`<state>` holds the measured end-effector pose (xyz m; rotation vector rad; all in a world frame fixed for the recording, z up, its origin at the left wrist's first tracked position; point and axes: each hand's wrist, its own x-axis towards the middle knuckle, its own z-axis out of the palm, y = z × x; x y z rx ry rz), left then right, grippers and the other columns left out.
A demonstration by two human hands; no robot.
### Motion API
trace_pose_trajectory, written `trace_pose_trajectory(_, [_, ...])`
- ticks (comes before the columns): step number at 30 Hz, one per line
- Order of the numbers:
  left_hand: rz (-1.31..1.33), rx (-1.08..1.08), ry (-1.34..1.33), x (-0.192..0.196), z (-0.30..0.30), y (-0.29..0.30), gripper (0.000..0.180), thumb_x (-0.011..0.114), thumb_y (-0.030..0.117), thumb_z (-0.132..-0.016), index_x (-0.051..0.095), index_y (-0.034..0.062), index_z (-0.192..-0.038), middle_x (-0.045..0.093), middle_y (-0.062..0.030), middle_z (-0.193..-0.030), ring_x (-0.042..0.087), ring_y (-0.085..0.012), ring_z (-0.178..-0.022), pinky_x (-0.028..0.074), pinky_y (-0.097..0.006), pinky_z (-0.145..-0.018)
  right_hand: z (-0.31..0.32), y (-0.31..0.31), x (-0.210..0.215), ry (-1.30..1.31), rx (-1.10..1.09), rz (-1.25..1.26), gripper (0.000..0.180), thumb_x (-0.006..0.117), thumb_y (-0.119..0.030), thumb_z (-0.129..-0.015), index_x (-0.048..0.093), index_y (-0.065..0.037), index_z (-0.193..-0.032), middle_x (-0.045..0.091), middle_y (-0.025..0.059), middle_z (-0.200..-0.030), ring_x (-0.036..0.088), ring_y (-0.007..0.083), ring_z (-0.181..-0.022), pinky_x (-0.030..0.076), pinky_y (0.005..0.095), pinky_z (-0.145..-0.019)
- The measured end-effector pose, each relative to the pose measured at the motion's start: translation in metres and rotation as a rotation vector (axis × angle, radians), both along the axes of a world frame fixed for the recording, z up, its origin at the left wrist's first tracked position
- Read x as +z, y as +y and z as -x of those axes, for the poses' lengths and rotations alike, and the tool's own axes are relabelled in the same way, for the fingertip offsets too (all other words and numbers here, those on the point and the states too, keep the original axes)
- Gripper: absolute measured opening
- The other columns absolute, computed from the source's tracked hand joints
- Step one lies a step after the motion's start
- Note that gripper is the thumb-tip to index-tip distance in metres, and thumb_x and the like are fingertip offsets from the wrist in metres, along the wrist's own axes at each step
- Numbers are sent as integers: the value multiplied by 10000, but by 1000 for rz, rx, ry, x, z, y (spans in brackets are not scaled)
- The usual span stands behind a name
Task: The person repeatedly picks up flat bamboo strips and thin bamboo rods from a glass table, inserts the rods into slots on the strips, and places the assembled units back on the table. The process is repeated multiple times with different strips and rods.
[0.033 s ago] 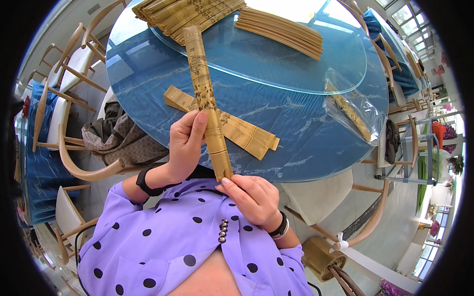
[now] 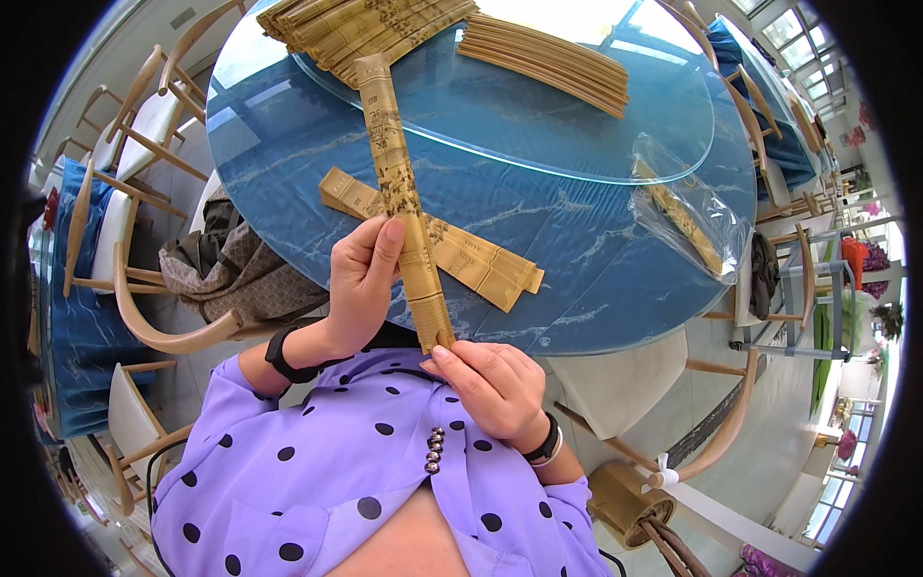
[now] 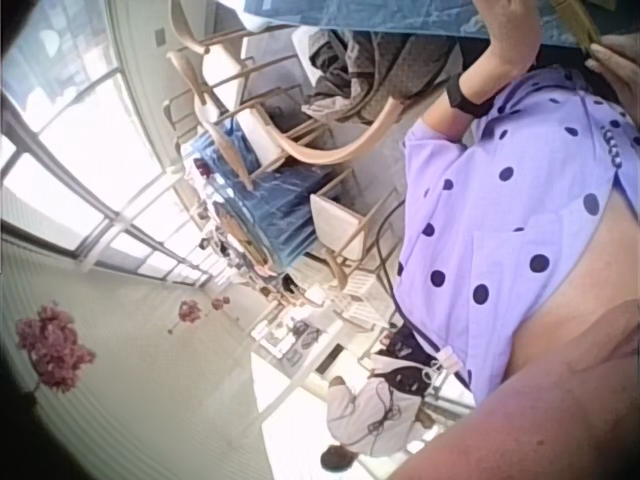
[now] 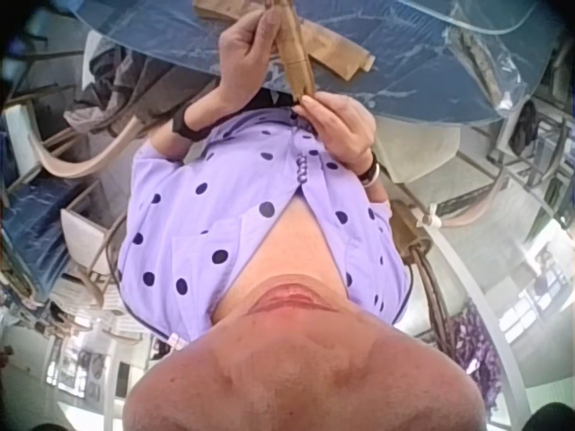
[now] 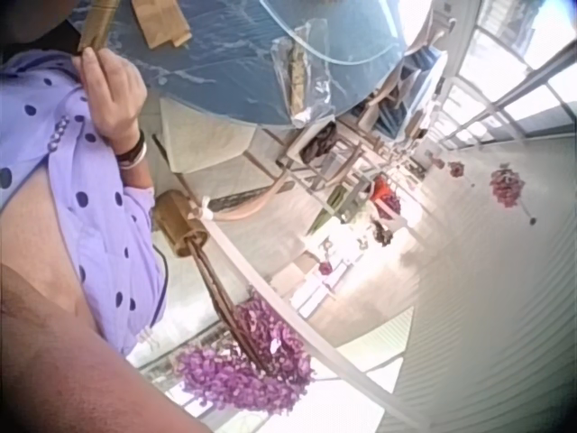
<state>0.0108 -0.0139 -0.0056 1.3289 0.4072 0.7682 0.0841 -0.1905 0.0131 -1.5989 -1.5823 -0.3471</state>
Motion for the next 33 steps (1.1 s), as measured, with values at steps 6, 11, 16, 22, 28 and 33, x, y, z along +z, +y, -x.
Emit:
trace_pose_trajectory(6, [56, -67, -58, -2, 0, 3, 316, 544, 228, -1075, 611, 1, -865, 542, 9, -722, 442, -29, -606, 342, -207, -524, -2, 2, 1, -15, -24, -16, 327, 877, -69, -723, 729, 1, -1006, 697, 72, -885, 670, 187, -693, 515, 282, -573])
trace_pose_trajectory(11, [482, -184, -55, 14, -3, 4, 323, 472, 329, -1095, 567, 35, -1003, 611, -32, -755, 445, -34, -473, 322, -194, -413, -1, 6, -5, -23, 2, -13, 325, 870, -77, -729, 728, 1, -1011, 693, 68, -870, 669, 191, -694, 514, 284, -574])
trace_pose_trajectory(16, [240, -232, 18, 7, -4, 9, 428, 392, 444, -1101, 569, 65, -1013, 625, -42, -781, 445, -12, -462, 297, -176, -370, -4, 8, 0, 97, 19, 27, 307, 877, -104, -710, 740, -31, -975, 686, 54, -821, 654, 195, -650, 487, 290, -546])
trace_pose_trajectory(22, [222, -202, 58, 10, -3, 12, 426, 399, 420, -1104, 555, 59, -940, 588, -12, -744, 441, -16, -462, 311, -186, -376, -8, 8, -3, 76, -8, 31, 289, 877, -106, -683, 743, -53, -933, 666, 43, -803, 620, 174, -614, 434, 285, -521])
trace_pose_trajectory(28, [79, -120, 51, 7, -5, 8, 427, 403, 359, -1115, 555, 42, -871, 570, -16, -723, 505, -71, -612, 433, -244, -582, -2, 10, 0, 33, -71, 42, 259, 876, -114, -673, 726, -68, -879, 645, 26, -800, 606, 171, -621, 432, 294, -529])
trace_pose_trajectory(33, [48, -179, 89, 6, -4, -4, 442, 380, 333, -1121, 552, 30, -849, 568, -33, -709, 521, -98, -647, 449, -269, -632, 0, 13, -3, 22, -114, 36, 239, 867, -109, -669, 716, -78, -851, 633, 19, -794, 597, 175, -627, 416, 298, -532])
